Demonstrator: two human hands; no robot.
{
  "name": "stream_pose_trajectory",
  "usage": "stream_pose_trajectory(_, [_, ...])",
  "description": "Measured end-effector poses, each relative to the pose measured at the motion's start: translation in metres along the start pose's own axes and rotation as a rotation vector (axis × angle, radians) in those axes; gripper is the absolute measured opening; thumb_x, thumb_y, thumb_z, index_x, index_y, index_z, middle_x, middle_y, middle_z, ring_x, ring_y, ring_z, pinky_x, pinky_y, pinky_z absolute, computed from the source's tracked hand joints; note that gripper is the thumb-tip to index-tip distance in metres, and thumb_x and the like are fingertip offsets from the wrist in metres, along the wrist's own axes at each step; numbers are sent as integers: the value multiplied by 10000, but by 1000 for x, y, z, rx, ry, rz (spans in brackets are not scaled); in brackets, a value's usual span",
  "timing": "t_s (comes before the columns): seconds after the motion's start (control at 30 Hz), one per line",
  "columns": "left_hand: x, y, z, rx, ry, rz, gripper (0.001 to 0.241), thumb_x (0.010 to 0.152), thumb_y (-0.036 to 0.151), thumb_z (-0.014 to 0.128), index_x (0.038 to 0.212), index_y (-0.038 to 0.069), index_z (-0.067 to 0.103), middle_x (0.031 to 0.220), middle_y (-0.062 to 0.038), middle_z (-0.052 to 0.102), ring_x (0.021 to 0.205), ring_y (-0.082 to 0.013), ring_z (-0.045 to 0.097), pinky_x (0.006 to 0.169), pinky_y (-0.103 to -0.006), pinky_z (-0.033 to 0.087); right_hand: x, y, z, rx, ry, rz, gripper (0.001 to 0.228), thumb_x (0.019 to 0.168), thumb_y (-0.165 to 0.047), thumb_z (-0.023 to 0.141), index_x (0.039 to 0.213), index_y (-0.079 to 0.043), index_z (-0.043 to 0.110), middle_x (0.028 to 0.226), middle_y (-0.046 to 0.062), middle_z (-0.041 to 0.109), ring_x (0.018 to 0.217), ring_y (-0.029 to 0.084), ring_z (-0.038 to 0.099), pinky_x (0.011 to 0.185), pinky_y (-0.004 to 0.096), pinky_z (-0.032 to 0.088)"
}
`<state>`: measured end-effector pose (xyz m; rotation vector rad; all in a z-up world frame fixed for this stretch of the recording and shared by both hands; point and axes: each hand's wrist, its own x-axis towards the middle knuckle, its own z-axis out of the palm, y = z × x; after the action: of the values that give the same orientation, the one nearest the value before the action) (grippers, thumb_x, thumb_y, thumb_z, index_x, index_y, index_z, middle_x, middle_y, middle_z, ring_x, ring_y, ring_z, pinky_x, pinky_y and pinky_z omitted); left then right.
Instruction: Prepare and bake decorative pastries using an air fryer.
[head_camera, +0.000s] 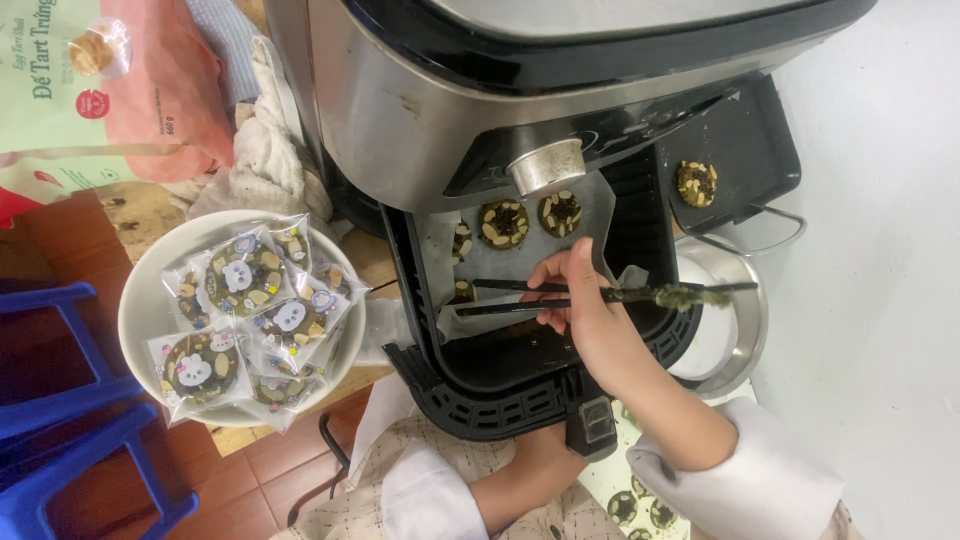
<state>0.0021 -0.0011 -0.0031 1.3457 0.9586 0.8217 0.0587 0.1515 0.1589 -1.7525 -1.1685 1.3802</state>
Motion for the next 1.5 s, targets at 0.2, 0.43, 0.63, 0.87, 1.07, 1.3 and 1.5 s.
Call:
stream_pose_trajectory(0.2, [1,9,-6,-24,9,-10,373,833,193,783,1167,58,685,1065,-148,692,1005,-328,650,866,-428,495,10,4,-5,124,13,78,802,967,-730,236,933,-30,625,809,65,627,677,131,536,613,271,438])
stream_pose_trajectory(0.43, [4,20,-12,-143,-44,-97,430,812,230,777,1191,62,660,1113,-148,676,1035,-309,635,907,-424,487,6,-1,-16,171,8,99,843,973,-747,208,888,-29,642,763,76,643,664,141,527,635,265,436])
stream_pose_trajectory(0.63, [0,7,-7,20,-46,-33,436,835,239,801,1227,71,705,1190,-188,665,1132,-374,597,952,-464,459,-2,-22,-28,98,-64,160,913,941,-772,107,880,-34,642,756,89,693,653,140,535,638,253,436])
stream_pose_trajectory(0.87, [-1,-2,-1,28,-51,-65,412,850,273,790,1208,85,709,1180,-169,680,1124,-359,619,965,-453,467,-5,-30,-28,48,-119,163,893,953,-752,127,896,-36,657,776,96,707,652,148,535,620,257,418])
stream_pose_trajectory(1.07, [-1,-1,-3,79,-42,-39,511,803,231,799,1270,71,668,1219,-195,635,1146,-384,566,983,-473,425,-11,-22,-27,17,-159,124,874,968,-744,110,874,-46,627,769,79,690,649,140,499,613,263,417])
stream_pose_trajectory(1.3, [0,7,-8,-8,-55,-64,500,819,273,799,1248,60,656,1190,-174,636,1113,-359,582,951,-462,446,-6,-14,-19,-13,-85,45,872,960,-757,130,884,-47,630,743,33,597,678,125,517,633,258,425])
stream_pose_trajectory(1.5, [-1,3,-5,24,-56,-47,467,813,260,804,1214,58,672,1168,-187,641,1095,-375,584,925,-470,447,3,-7,-10,34,-13,8,844,976,-733,153,917,-34,624,796,38,592,703,125,515,654,256,430])
